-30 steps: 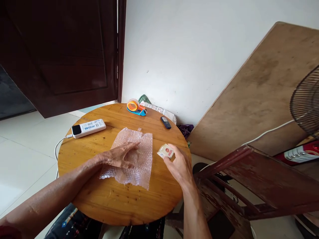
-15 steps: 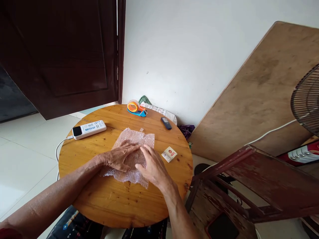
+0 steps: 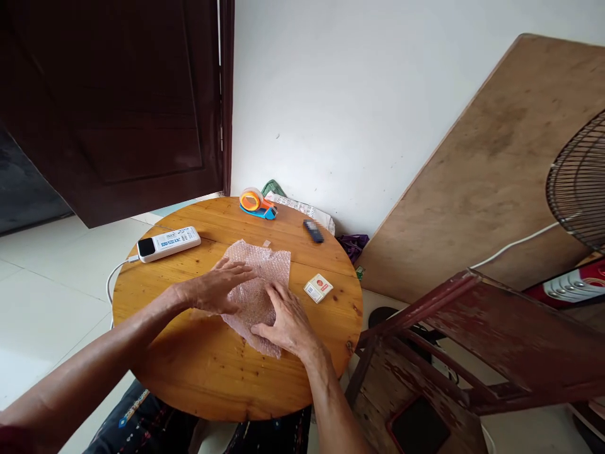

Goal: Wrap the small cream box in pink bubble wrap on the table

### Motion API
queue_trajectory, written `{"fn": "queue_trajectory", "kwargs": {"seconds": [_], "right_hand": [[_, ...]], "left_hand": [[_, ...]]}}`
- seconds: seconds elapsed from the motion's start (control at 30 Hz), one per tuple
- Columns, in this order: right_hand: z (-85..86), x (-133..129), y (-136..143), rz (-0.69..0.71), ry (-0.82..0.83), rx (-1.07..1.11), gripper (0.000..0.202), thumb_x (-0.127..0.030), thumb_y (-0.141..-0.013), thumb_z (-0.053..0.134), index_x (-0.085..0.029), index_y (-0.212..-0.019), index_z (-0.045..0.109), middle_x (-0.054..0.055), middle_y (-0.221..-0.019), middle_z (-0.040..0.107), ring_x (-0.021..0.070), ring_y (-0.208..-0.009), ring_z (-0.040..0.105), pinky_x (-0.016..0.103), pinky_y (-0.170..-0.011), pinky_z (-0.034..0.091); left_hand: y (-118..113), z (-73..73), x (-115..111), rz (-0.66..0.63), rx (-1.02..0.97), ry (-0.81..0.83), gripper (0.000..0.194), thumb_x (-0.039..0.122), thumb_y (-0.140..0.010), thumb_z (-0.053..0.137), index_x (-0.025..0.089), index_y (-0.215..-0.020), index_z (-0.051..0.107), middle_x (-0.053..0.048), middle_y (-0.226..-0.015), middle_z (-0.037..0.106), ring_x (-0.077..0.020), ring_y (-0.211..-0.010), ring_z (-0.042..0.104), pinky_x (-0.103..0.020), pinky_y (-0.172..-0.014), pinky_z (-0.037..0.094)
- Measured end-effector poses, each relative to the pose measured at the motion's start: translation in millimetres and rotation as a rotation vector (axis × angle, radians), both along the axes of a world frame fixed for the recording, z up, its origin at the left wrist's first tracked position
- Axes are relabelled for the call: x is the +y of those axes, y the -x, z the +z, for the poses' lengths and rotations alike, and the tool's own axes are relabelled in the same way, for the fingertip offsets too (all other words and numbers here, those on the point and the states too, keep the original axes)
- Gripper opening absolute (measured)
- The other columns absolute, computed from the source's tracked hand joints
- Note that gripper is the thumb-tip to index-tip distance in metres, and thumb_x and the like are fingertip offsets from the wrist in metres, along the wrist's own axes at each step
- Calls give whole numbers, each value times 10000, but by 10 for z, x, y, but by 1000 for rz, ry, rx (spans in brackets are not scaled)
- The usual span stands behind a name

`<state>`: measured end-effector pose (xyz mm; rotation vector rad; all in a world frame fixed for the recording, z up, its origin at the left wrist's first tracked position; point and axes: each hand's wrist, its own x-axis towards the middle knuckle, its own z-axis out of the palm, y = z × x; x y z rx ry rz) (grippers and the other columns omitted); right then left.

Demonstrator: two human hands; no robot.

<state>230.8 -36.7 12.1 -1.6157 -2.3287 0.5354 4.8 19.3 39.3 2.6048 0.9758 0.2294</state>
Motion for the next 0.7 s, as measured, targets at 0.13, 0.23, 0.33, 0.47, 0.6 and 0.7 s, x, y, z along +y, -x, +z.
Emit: {"fn": "queue_trajectory", "kwargs": {"seconds": [0.13, 0.23, 0.33, 0.47, 0.6, 0.7], "right_hand": [[-53, 33, -7, 28, -51, 27, 894, -424, -674, 791, -251, -1462, 405, 147, -1528, 396, 347, -1421, 342, 554, -1132, 310], [-35, 15, 17, 37, -55, 22, 833, -379, -710, 752, -231, -1458, 416, 150, -1524, 399, 331, -1410, 365, 523, -1132, 326], [75, -62, 8, 56, -70, 34, 710, -292, -746, 683, -202, -1419, 475, 148, -1493, 443, 305, -1383, 411, 487, -1126, 352], [259, -93, -237, -42, -353, 107, 516, -368, -806, 638, -244, -1304, 580, 111, -1435, 517, 298, -1331, 468, 505, -1108, 364], [199, 99, -695, -478, -505, 45, 656, -368, -730, 678, -173, -1338, 529, 180, -1352, 577, 365, -1240, 530, 545, -1019, 406], [58, 215, -916, -600, -327, 77, 517, -376, -701, 681, -204, -1185, 624, 130, -1093, 715, 326, -1007, 656, 467, -865, 496]], "left_hand": [[-75, 151, -400, -21, -25, -128, 573, 314, -796, 645, 218, -1344, 505, -134, -1396, 531, -369, -1323, 426, -549, -1095, 294], [-122, 30, -698, -72, -35, -60, 510, 365, -835, 631, 244, -1316, 513, -102, -1354, 562, -334, -1249, 498, -516, -1052, 371], [-97, -165, -868, -21, -65, -50, 623, 474, -860, 610, 232, -1407, 434, -121, -1463, 471, -353, -1359, 395, -570, -1128, 276], [-39, -300, -930, 18, -101, -62, 693, 659, -880, 482, 213, -1411, 461, -144, -1502, 432, -369, -1408, 336, -623, -1162, 180], [-27, -357, -945, 41, -148, -91, 721, 708, -868, 445, 206, -1383, 507, -145, -1512, 427, -370, -1416, 327, -633, -1174, 133], [-26, -394, -956, 44, -163, -88, 732, 704, -877, 434, 203, -1409, 483, -144, -1530, 404, -360, -1432, 307, -619, -1186, 113]]}}
